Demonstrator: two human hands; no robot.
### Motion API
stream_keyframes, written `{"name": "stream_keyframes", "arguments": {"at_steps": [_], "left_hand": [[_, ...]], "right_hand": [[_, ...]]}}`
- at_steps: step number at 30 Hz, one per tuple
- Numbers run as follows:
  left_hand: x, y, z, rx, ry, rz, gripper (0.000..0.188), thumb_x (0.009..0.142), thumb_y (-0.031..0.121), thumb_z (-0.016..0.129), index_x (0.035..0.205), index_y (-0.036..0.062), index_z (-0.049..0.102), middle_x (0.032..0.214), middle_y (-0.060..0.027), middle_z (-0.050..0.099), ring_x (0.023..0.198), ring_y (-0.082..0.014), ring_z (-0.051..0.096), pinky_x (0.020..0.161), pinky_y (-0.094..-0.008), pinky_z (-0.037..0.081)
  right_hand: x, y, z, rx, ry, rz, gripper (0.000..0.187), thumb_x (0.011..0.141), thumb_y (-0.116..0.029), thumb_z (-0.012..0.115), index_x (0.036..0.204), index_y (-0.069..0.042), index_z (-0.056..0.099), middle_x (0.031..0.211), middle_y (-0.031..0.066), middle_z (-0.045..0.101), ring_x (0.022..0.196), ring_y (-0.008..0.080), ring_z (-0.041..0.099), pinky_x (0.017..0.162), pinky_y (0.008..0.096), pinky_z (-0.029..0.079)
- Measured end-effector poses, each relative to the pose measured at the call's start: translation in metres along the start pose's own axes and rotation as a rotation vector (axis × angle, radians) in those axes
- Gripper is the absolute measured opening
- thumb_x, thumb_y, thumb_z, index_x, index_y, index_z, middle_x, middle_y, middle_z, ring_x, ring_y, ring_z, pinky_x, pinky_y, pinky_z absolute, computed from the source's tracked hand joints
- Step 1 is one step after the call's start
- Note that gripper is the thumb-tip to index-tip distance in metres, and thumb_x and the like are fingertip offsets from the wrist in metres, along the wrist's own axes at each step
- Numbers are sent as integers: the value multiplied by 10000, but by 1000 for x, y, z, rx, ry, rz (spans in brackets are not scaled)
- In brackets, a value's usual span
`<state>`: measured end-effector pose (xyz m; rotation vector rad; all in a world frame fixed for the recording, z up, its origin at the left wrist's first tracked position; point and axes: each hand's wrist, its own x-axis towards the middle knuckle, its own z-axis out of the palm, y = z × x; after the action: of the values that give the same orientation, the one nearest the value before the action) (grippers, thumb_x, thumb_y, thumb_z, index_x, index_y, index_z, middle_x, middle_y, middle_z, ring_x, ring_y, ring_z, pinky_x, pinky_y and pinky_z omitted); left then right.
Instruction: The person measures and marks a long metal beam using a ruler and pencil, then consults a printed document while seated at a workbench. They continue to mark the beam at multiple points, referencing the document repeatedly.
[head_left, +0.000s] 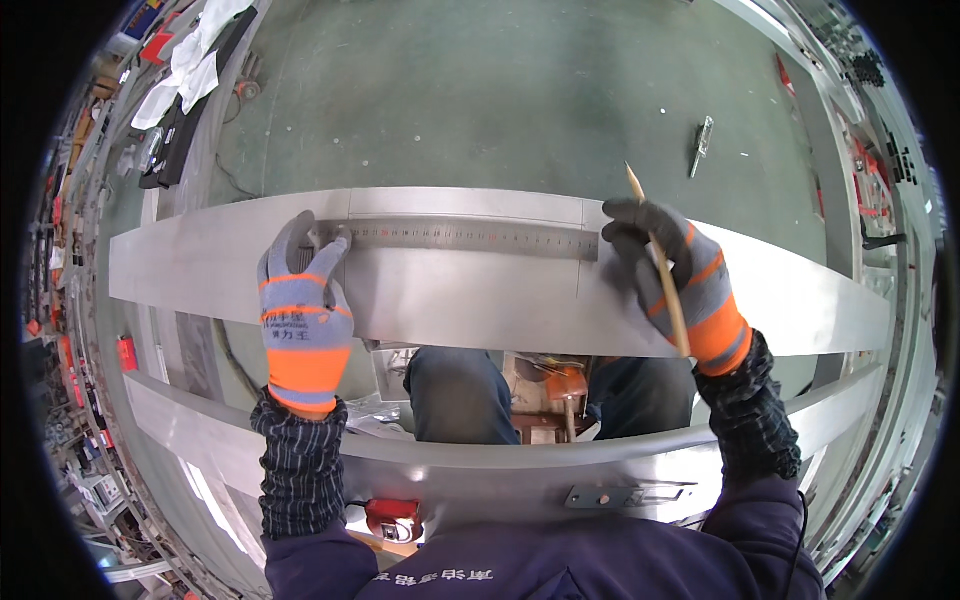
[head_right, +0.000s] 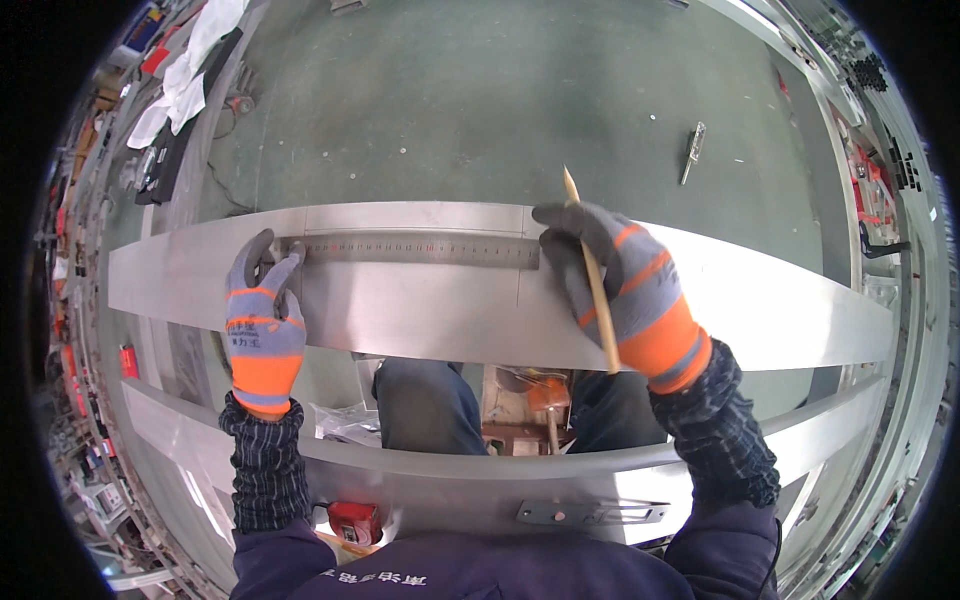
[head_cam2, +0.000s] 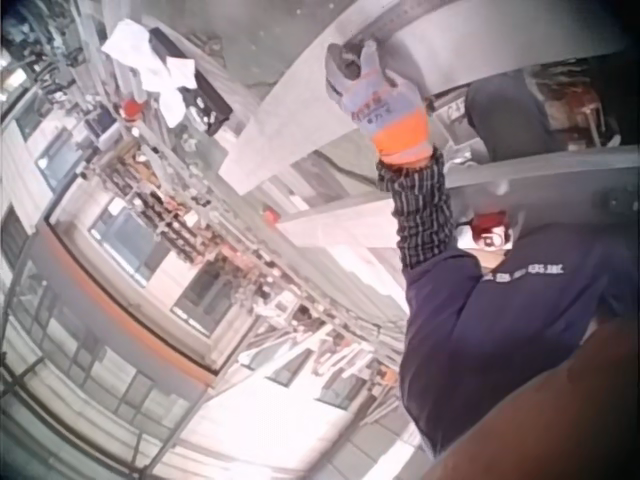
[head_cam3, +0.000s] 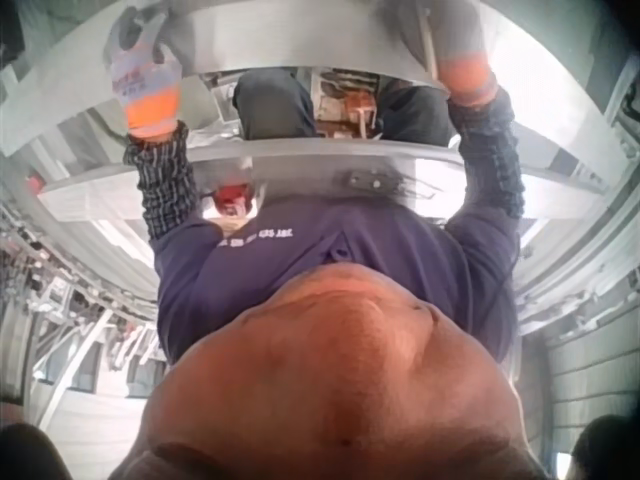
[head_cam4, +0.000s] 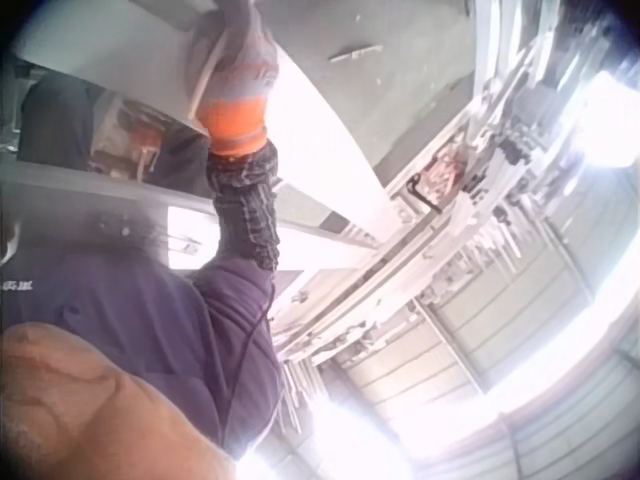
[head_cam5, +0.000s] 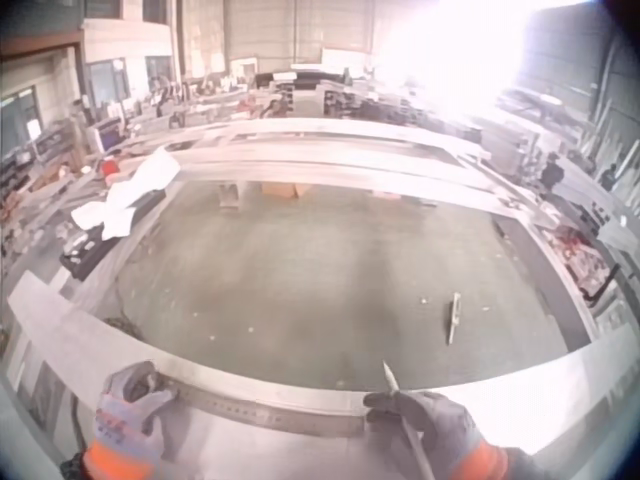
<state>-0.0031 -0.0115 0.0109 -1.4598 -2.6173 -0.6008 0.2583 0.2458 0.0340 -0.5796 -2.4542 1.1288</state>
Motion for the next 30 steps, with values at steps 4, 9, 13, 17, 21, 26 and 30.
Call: {"name": "stream_keyframes", "arguments": {"at_steps": [4, 9, 13, 17, 21, 26, 30], "left_hand": [[-16, 2, -12, 17, -34, -30, 516, 787, -139, 513, 1200, 81, 732, 1411, -170, 533, 1268, -350, 566, 1073, -409, 479], [-32, 0, -14, 13, -43, -27, 506, 765, -127, 543, 1183, 84, 737, 1353, -156, 578, 1246, -357, 562, 1060, -430, 478], [-31, -1, -14, 10, -38, -3, 494, 746, -113, 585, 1157, 106, 749, 1305, -144, 602, 1234, -368, 547, 1032, -457, 494], [-31, -1, -13, 31, -37, 7, 516, 770, -130, 538, 1206, 76, 722, 1311, -142, 616, 1262, -354, 554, 1092, -436, 454], [-31, 0, -12, 30, -44, 3, 530, 774, -127, 540, 1228, 84, 716, 1316, -138, 618, 1266, -353, 554, 1091, -438, 455], [-26, 1, -14, 61, -36, 45, 540, 751, -118, 555, 1220, 90, 722, 1295, -133, 630, 1265, -362, 552, 1072, -458, 460], [-24, 2, -16, 64, -20, 47, 543, 722, -106, 567, 1201, 89, 732, 1280, -133, 635, 1241, -365, 558, 1060, -465, 460]], "right_hand": [[-21, 12, 12, -181, 16, -215, 418, 758, -66, 804, 1154, -43, 673, 1009, 117, 734, 864, 332, 648, 805, 425, 530], [-29, 13, 24, -261, 90, -226, 437, 731, -104, 843, 1127, -71, 660, 1049, 97, 736, 915, 341, 641, 841, 442, 517], [-32, 11, 24, -266, 61, -192, 443, 732, -104, 846, 1120, -76, 632, 1081, 95, 738, 945, 350, 641, 846, 444, 517], [-31, 16, 24, -270, 66, -228, 481, 726, -72, 839, 1168, -73, 647, 1079, 102, 731, 981, 348, 638, 872, 443, 524], [-31, 15, 23, -269, 33, -181, 526, 723, -6, 815, 1218, -69, 648, 1066, 115, 717, 1036, 344, 639, 904, 436, 543], [-29, 14, 25, -243, 59, -172, 457, 751, 28, 788, 1181, -46, 655, 990, 117, 694, 938, 304, 668, 819, 389, 564], [-25, 8, 28, -243, 83, -203, 351, 766, 44, 760, 1098, -21, 667, 911, 95, 688, 855, 264, 672, 753, 361, 556]]}}
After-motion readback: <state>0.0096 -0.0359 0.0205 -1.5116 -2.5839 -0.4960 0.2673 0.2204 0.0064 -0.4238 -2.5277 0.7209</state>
